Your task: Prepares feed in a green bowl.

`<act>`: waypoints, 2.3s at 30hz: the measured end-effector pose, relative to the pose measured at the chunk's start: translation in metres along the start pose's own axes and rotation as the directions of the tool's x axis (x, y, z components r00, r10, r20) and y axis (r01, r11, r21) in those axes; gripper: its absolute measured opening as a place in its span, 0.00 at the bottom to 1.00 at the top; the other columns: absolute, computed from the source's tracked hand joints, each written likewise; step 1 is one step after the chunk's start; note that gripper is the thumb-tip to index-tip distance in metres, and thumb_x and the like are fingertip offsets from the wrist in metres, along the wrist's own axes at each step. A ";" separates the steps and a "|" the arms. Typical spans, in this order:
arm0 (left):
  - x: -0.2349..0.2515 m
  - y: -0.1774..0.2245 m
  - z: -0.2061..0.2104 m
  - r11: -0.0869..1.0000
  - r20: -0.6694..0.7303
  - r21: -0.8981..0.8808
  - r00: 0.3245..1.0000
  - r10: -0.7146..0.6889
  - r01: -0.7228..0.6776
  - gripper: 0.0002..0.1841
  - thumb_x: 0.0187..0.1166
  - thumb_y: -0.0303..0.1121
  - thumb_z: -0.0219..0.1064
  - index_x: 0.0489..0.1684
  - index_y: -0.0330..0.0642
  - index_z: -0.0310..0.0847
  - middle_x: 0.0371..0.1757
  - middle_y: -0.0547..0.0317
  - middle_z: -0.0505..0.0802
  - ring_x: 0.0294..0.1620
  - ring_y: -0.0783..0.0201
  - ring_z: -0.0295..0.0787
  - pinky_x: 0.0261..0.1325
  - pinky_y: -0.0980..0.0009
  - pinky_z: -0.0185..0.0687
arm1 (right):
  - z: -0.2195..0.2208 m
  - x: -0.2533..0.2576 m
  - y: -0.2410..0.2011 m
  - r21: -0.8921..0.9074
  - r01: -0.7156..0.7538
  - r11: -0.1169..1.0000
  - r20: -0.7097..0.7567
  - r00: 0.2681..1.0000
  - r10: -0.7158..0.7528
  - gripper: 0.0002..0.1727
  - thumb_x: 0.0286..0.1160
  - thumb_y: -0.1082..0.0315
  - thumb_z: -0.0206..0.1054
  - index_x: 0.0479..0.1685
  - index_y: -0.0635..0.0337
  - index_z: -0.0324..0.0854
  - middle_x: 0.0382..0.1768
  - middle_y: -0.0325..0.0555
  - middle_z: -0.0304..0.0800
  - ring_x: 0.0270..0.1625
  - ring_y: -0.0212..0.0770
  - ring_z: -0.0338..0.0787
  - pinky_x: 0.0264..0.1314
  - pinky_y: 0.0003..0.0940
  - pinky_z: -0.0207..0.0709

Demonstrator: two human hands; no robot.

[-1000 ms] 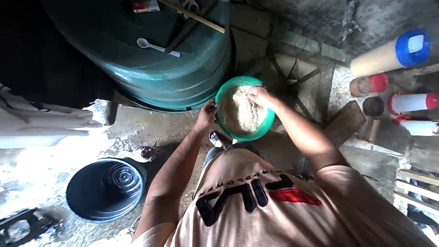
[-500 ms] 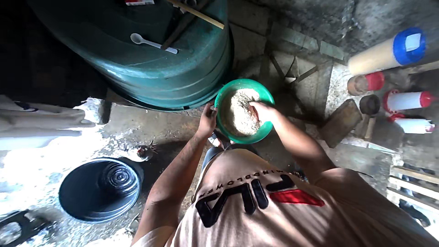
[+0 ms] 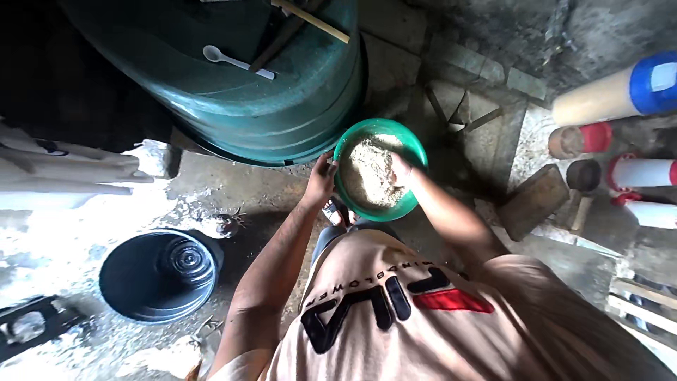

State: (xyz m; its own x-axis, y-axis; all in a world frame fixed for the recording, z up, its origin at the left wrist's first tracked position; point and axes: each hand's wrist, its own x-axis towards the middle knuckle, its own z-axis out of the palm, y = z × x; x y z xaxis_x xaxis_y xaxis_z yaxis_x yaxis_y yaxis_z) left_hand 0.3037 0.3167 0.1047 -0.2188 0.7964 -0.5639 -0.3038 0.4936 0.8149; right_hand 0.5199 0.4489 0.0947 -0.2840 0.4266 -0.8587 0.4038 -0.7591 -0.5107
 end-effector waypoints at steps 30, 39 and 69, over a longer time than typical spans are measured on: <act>0.007 0.000 0.063 0.853 -0.283 0.454 0.866 0.412 -0.258 0.25 0.93 0.45 0.53 0.84 0.42 0.72 0.73 0.46 0.87 0.74 0.57 0.84 0.81 0.55 0.74 | 0.002 0.044 -0.083 -0.537 0.349 0.768 0.228 0.937 -0.267 0.30 0.93 0.47 0.44 0.73 0.59 0.79 0.71 0.56 0.82 0.74 0.48 0.80 0.75 0.55 0.73; 0.018 0.004 0.062 0.857 -0.276 0.440 0.868 0.413 -0.267 0.23 0.94 0.43 0.51 0.80 0.41 0.75 0.69 0.46 0.89 0.69 0.56 0.87 0.77 0.53 0.77 | 0.016 -0.009 -0.052 -0.732 0.665 -0.146 0.651 0.621 -0.436 0.11 0.72 0.65 0.69 0.40 0.65 0.90 0.54 0.57 0.89 0.66 0.57 0.84 0.72 0.56 0.76; 0.021 -0.044 0.052 0.919 -0.400 0.291 0.839 0.370 -0.266 0.21 0.93 0.41 0.54 0.78 0.44 0.76 0.60 0.47 0.92 0.55 0.62 0.92 0.65 0.60 0.84 | -0.039 -0.018 -0.060 -0.996 0.089 0.002 0.087 0.986 -0.144 0.28 0.88 0.48 0.55 0.52 0.69 0.85 0.55 0.68 0.88 0.60 0.66 0.89 0.59 0.70 0.78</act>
State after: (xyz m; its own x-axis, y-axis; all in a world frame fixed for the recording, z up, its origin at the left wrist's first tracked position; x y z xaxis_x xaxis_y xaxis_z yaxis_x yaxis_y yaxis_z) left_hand 0.3603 0.3294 0.0641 -0.6666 0.7106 -0.2251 0.0493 0.3433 0.9379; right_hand 0.5343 0.5060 0.1387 -0.4141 0.4867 -0.7692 0.8420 0.5257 -0.1206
